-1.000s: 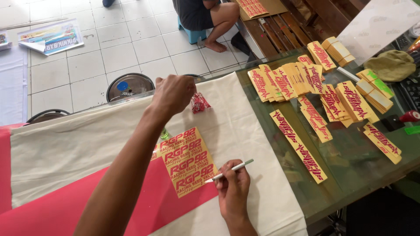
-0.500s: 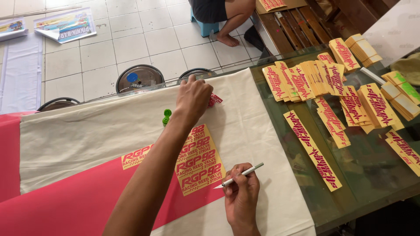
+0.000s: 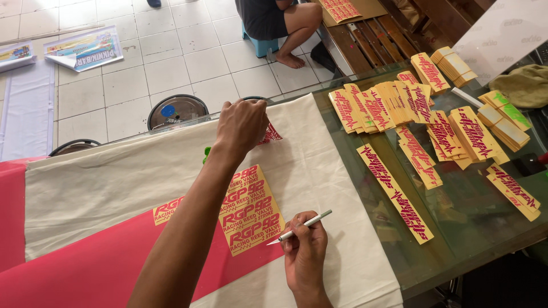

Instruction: The person uses a craft knife to carefully cut out individual red and yellow stickers from a larger sheet. They trace the outlines of the text and logos, separating the designs from the backing material.

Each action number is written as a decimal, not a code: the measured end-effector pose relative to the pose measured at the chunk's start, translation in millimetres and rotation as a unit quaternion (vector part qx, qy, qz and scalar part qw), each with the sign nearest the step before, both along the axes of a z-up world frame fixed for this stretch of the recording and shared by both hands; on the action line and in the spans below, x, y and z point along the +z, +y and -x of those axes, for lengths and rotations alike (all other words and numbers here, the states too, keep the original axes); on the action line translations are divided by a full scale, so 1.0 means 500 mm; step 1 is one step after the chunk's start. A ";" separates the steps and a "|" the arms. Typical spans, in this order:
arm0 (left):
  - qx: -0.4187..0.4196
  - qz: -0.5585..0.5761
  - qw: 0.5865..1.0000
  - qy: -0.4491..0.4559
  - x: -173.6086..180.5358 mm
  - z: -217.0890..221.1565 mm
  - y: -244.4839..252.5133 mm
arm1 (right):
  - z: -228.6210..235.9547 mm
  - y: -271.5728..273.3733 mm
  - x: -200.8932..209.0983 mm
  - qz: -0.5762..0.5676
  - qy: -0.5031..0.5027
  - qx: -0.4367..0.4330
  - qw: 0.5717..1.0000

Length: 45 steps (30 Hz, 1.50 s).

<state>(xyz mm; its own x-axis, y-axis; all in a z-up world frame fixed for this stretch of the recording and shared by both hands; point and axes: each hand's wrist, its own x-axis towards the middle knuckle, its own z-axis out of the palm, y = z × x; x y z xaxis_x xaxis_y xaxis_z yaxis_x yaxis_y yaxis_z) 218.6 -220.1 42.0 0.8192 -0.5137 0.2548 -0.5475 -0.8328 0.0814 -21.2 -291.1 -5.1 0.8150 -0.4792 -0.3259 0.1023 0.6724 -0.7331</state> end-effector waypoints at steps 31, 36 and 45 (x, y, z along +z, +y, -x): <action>-0.064 0.042 0.996 -0.050 0.162 0.127 0.072 | -0.002 0.001 0.007 0.043 -0.039 -0.006 0.998; -0.063 0.102 0.993 0.006 0.128 0.128 0.103 | -0.003 0.004 0.011 0.066 -0.019 -0.008 0.998; -0.081 0.169 0.982 -0.011 0.050 0.054 0.012 | -0.002 0.004 0.006 0.087 -0.018 -0.011 0.996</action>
